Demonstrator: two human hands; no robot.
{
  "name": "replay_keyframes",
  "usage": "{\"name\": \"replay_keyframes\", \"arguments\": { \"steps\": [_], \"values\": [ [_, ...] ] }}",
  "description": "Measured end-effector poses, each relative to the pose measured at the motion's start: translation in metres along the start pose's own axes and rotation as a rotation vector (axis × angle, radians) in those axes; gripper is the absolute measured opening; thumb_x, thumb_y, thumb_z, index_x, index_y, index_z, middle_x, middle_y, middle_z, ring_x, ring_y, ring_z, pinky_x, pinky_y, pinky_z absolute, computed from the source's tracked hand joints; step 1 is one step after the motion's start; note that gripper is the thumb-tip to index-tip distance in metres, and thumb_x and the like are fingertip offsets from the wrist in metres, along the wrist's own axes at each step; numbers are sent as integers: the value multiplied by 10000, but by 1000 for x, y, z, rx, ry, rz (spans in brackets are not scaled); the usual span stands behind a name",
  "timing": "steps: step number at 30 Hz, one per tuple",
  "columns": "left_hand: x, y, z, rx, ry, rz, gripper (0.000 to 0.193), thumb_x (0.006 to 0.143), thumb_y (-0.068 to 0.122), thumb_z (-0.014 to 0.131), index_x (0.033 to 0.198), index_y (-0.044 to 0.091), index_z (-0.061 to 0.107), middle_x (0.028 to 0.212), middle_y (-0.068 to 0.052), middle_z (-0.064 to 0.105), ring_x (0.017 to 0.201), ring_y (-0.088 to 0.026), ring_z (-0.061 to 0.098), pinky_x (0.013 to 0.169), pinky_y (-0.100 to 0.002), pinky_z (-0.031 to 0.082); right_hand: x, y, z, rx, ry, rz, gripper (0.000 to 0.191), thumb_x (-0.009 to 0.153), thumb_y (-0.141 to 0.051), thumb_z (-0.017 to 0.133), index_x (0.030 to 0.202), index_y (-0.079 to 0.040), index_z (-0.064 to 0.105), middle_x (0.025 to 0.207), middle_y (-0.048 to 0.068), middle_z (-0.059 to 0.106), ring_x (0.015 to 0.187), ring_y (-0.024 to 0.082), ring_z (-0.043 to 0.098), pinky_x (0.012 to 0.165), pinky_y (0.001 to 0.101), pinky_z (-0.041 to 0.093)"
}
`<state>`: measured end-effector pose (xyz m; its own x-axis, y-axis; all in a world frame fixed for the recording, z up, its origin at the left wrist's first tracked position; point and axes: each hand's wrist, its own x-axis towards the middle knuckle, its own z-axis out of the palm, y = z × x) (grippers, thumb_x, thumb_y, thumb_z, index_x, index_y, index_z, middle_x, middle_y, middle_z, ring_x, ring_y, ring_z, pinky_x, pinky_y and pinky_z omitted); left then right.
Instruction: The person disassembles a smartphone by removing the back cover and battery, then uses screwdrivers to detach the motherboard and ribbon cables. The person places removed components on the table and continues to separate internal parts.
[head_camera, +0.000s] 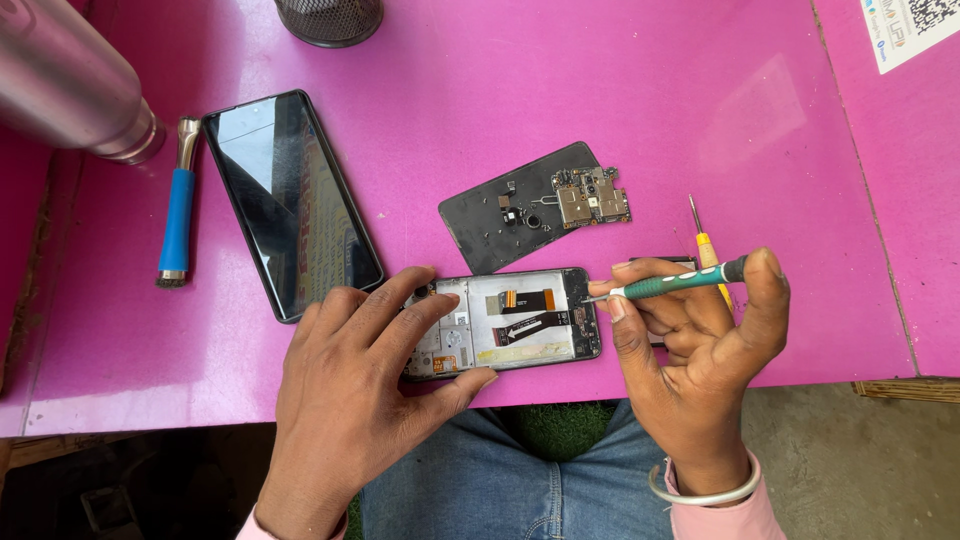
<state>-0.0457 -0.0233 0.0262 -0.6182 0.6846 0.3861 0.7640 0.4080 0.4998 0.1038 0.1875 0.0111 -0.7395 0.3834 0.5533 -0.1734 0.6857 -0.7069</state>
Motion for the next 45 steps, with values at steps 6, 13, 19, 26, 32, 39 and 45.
{"name": "replay_keyframes", "arguments": {
  "steps": [6,13,19,26,32,39,45],
  "values": [
    [0,0,0,1,-8,-9,635,680,552,846,1124,104,765,1242,-51,692,878,-230,562,754,-380,477,1,0,0,-4,3,-18,991,1043,153,582,1651,-367,-4,1267,252,622,1077,296,747,950,359,661],
    [1,0,0,6,13,8,632,684,546,845,1128,105,763,1247,-48,690,889,-232,564,768,-383,477,5,-2,0,-35,-13,-19,1001,1028,160,601,1641,-355,0,1254,247,627,1056,291,758,910,345,670],
    [1,1,-1,0,6,0,634,679,542,848,1125,99,762,1247,-51,689,882,-236,568,761,-385,476,12,-3,0,-104,-20,-155,999,908,85,732,1636,-292,159,1265,234,598,1141,292,684,975,368,647],
    [1,1,-1,11,44,23,618,689,532,845,1123,101,759,1254,-55,685,904,-247,573,779,-391,476,20,-10,-1,-26,69,-29,710,991,72,643,1536,-144,243,1258,189,639,1101,211,688,879,278,587],
    [1,1,-2,-10,18,9,613,688,527,848,1116,96,758,1257,-52,686,882,-242,571,771,-390,477,27,-15,-1,27,20,-36,711,1015,96,630,1562,-136,240,1245,222,634,1124,244,700,988,314,599],
    [1,0,-1,-4,28,9,618,688,535,848,1116,98,760,1253,-59,688,902,-237,578,784,-389,480,20,-10,-2,85,14,-21,701,1090,134,607,1588,-154,207,1250,219,654,1131,244,729,1012,332,643],
    [0,0,1,-1,11,-1,632,679,558,850,1110,104,767,1246,-63,692,891,-234,575,767,-382,480,17,-8,-4,75,15,-16,711,1098,142,594,1586,-177,187,1269,241,652,1148,261,731,1007,333,644]
  ]
}}
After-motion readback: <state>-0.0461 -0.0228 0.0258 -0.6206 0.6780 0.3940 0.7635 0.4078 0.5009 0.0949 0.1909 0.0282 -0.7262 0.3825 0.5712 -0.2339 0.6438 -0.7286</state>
